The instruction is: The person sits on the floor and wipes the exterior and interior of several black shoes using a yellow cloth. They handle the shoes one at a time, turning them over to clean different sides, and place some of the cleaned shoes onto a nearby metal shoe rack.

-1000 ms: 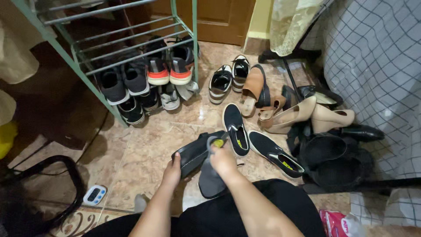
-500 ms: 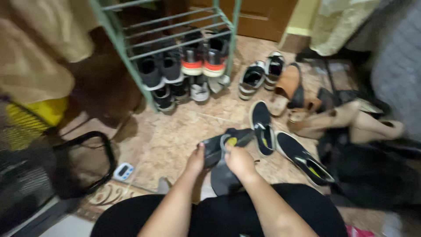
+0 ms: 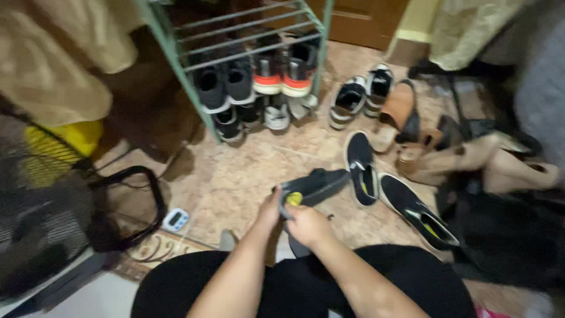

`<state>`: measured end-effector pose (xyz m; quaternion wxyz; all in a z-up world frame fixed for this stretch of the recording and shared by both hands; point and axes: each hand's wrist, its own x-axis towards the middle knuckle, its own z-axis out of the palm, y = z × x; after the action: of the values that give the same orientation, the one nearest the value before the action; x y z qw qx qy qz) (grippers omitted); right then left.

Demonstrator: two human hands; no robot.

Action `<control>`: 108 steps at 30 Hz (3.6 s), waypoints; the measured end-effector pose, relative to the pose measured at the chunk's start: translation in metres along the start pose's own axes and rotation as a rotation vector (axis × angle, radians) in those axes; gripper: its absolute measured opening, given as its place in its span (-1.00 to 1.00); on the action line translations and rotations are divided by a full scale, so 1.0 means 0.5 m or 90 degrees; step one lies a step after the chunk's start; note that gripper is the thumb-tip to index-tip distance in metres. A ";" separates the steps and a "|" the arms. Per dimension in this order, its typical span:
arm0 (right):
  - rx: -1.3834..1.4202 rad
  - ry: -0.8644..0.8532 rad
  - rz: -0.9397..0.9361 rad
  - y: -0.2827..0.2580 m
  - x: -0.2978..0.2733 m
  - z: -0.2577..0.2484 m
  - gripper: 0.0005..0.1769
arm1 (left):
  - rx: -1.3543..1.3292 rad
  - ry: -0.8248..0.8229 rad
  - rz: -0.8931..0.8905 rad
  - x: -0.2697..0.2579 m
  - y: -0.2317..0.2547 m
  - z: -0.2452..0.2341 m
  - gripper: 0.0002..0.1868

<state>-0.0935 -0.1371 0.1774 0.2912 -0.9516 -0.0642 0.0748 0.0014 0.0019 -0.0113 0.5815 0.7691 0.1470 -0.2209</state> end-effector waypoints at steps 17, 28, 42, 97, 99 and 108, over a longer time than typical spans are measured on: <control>0.103 0.030 0.117 0.130 0.027 -0.026 -0.62 | -0.202 -0.031 -0.077 -0.059 0.055 0.007 -0.16; 0.173 0.083 0.086 0.158 0.045 0.001 -0.57 | -0.024 0.050 -0.014 -0.025 0.021 0.010 -0.09; 0.064 -0.042 0.046 0.052 0.006 -0.026 -0.57 | -0.305 -0.018 -0.045 -0.063 0.055 0.007 -0.41; 0.063 0.012 -0.008 0.066 0.011 -0.017 -0.57 | -0.008 0.073 -0.007 -0.051 0.058 -0.008 -0.22; 0.063 0.094 0.016 0.121 0.023 -0.016 -0.54 | 0.000 0.057 -0.006 -0.040 0.046 -0.003 -0.20; 0.167 0.197 0.299 0.279 0.048 -0.049 -0.58 | -0.025 0.062 0.001 -0.006 0.014 0.006 -0.14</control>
<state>-0.0545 -0.2614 0.1163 0.3929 -0.8946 0.2129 0.0018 0.0013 -0.0030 -0.0048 0.5888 0.7674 0.1789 -0.1801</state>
